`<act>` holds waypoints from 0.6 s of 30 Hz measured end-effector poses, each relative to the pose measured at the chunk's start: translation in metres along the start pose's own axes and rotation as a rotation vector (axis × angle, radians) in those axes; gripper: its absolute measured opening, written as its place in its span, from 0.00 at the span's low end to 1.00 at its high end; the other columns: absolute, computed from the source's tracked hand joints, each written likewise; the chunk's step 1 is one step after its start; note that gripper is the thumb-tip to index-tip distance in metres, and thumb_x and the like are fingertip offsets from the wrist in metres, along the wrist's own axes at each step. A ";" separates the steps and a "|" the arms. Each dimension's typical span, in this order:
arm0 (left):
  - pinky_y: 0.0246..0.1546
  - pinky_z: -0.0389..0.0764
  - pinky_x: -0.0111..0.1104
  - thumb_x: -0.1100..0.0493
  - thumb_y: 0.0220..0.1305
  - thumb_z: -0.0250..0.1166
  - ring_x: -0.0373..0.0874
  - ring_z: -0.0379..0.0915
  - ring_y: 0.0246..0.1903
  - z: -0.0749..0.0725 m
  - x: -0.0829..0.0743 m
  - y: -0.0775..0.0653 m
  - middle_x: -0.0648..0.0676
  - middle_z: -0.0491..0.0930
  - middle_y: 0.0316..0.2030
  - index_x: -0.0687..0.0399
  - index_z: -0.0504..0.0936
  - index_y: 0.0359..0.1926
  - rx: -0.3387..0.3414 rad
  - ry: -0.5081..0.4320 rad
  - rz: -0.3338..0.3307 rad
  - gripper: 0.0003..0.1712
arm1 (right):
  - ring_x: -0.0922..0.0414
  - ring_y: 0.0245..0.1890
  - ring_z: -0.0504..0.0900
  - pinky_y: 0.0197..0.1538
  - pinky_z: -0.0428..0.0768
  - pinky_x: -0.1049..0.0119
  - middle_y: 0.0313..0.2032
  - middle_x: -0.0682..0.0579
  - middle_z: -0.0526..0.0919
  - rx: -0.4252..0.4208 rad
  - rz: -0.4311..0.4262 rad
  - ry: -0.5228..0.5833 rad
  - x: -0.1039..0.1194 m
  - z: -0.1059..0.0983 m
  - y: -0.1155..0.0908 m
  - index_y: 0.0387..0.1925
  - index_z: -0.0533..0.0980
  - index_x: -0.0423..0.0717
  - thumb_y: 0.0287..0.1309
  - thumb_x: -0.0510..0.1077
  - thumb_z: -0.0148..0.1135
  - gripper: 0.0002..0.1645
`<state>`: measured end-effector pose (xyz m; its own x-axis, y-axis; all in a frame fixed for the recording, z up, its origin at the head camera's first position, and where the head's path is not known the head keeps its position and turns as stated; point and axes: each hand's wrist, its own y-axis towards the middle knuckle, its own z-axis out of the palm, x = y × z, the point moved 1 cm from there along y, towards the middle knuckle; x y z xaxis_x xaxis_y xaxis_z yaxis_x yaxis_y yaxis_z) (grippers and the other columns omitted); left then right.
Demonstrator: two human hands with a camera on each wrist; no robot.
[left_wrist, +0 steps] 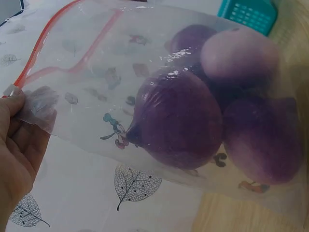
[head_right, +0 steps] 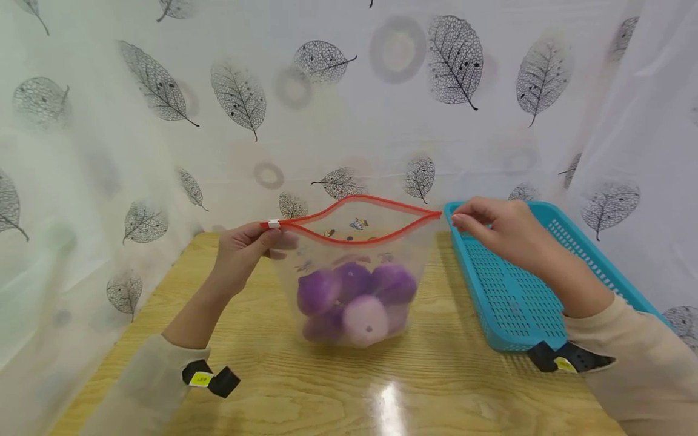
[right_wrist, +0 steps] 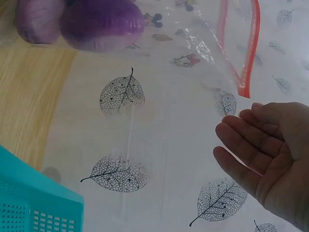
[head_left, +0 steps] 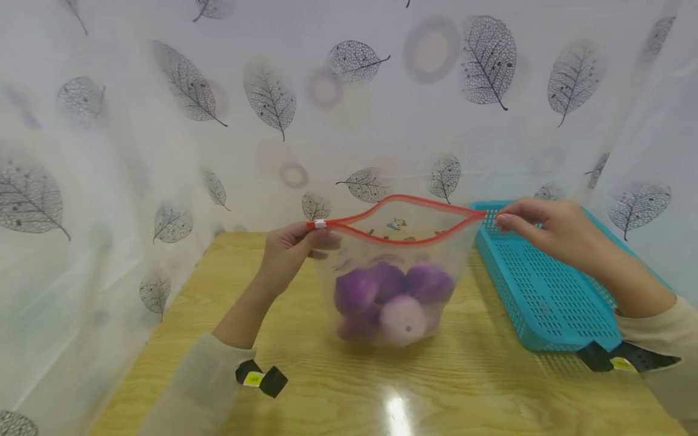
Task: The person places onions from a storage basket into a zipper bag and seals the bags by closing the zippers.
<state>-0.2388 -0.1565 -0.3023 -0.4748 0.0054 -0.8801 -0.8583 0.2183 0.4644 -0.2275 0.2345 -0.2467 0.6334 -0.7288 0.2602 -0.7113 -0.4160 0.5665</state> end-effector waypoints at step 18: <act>0.30 0.85 0.35 0.66 0.66 0.58 0.38 0.84 0.32 -0.002 0.004 -0.002 0.42 0.86 0.31 0.77 0.78 0.44 -0.009 -0.010 -0.005 0.13 | 0.83 0.38 0.74 0.40 0.71 0.88 0.33 0.55 0.86 -0.075 -0.206 -0.002 0.037 0.002 0.036 0.37 0.82 0.46 0.51 0.37 0.69 0.10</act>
<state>-0.2399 -0.1590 -0.3067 -0.4684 0.0136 -0.8834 -0.8625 0.2099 0.4605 -0.2300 0.1919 -0.2181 0.7622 -0.6339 0.1312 -0.5424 -0.5147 0.6640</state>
